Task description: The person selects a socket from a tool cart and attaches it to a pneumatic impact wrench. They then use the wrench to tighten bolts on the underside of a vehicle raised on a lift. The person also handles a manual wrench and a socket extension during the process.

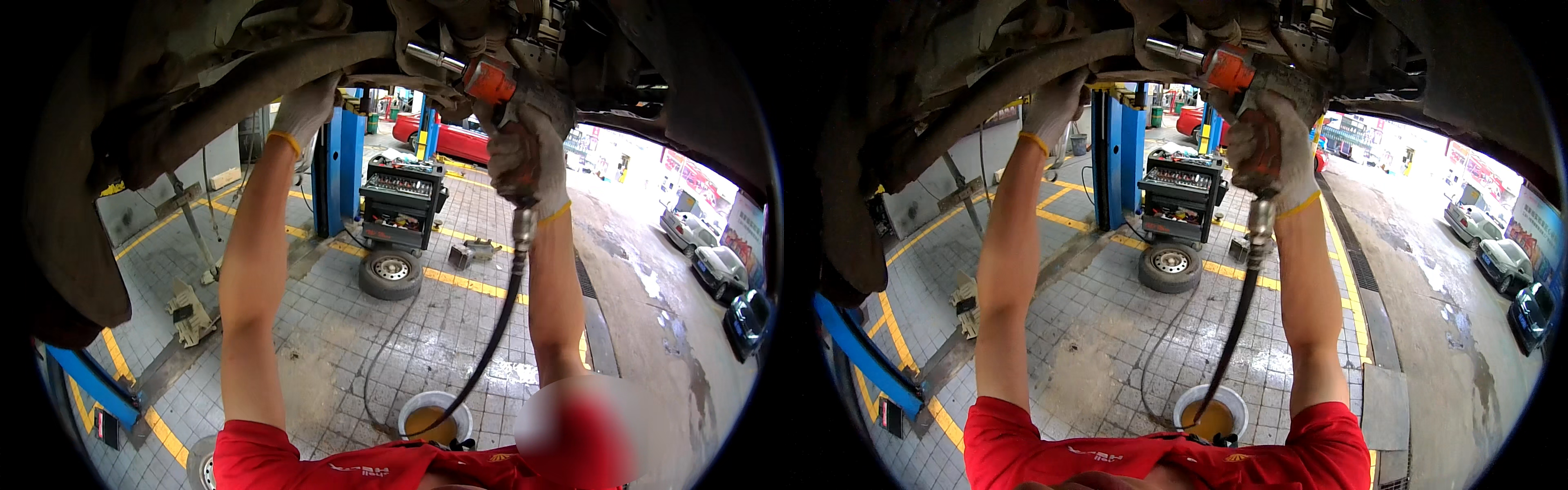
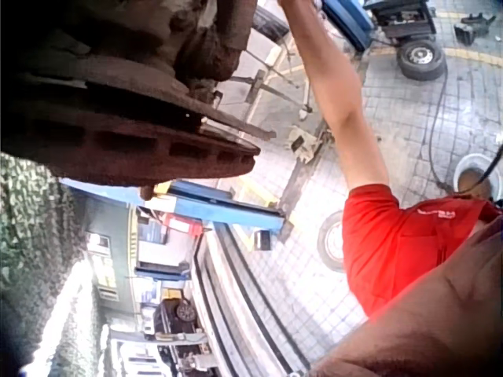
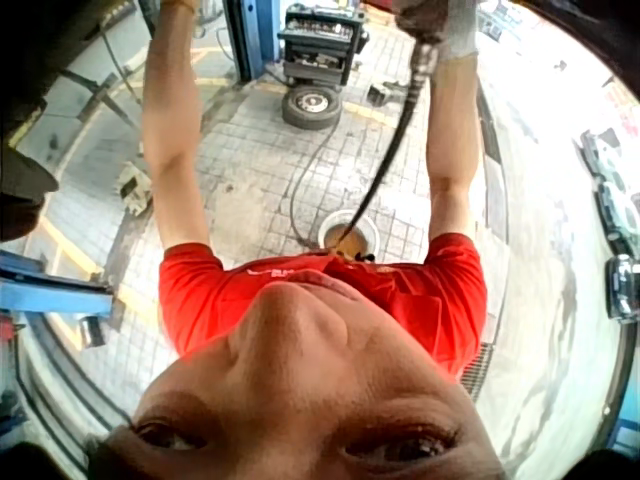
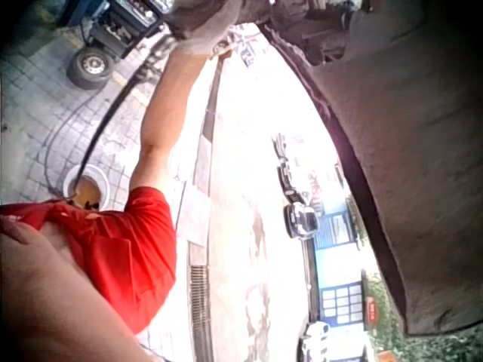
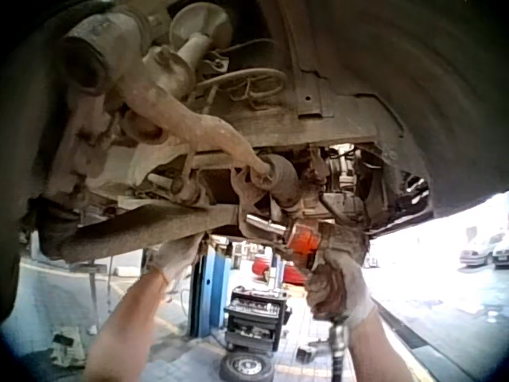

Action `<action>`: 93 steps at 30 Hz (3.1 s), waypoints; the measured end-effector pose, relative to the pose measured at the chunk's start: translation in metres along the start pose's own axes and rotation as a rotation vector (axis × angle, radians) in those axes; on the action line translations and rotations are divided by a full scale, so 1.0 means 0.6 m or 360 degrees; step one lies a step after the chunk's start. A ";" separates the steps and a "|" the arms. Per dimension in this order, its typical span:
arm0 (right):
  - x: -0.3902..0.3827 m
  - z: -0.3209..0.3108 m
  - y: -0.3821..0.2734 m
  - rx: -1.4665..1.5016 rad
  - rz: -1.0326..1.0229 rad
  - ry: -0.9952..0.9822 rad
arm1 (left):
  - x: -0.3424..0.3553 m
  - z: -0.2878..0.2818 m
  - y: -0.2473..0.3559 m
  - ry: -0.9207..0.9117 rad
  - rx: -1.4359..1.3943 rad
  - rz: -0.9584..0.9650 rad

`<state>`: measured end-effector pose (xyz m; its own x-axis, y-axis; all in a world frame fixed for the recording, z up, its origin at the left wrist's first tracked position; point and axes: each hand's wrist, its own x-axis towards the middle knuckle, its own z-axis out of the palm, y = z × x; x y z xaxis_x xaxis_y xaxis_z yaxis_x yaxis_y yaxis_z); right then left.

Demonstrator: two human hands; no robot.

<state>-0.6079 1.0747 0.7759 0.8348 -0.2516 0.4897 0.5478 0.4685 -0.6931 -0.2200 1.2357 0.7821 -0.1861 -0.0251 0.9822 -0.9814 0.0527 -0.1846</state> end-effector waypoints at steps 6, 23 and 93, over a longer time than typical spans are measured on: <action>-0.028 0.028 0.000 -0.0901 -0.0459 0.0273 | 0.031 -0.051 0.124 -0.0271 -0.0594 -0.1341; 0.008 0.034 -0.028 -0.0301 -0.0226 -0.0284 | 0.020 -0.046 0.132 -0.0470 -0.0210 -0.0883; 0.015 0.036 -0.051 -0.0021 0.0258 -0.0434 | -0.007 -0.133 0.170 -0.0974 -0.0205 -0.1005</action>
<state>-0.6181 1.0762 0.8128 0.8666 0.0629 0.4949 0.4110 0.4723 -0.7798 -0.3155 1.3208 0.7619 0.3591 -0.6148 0.7021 -0.9035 -0.0405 0.4266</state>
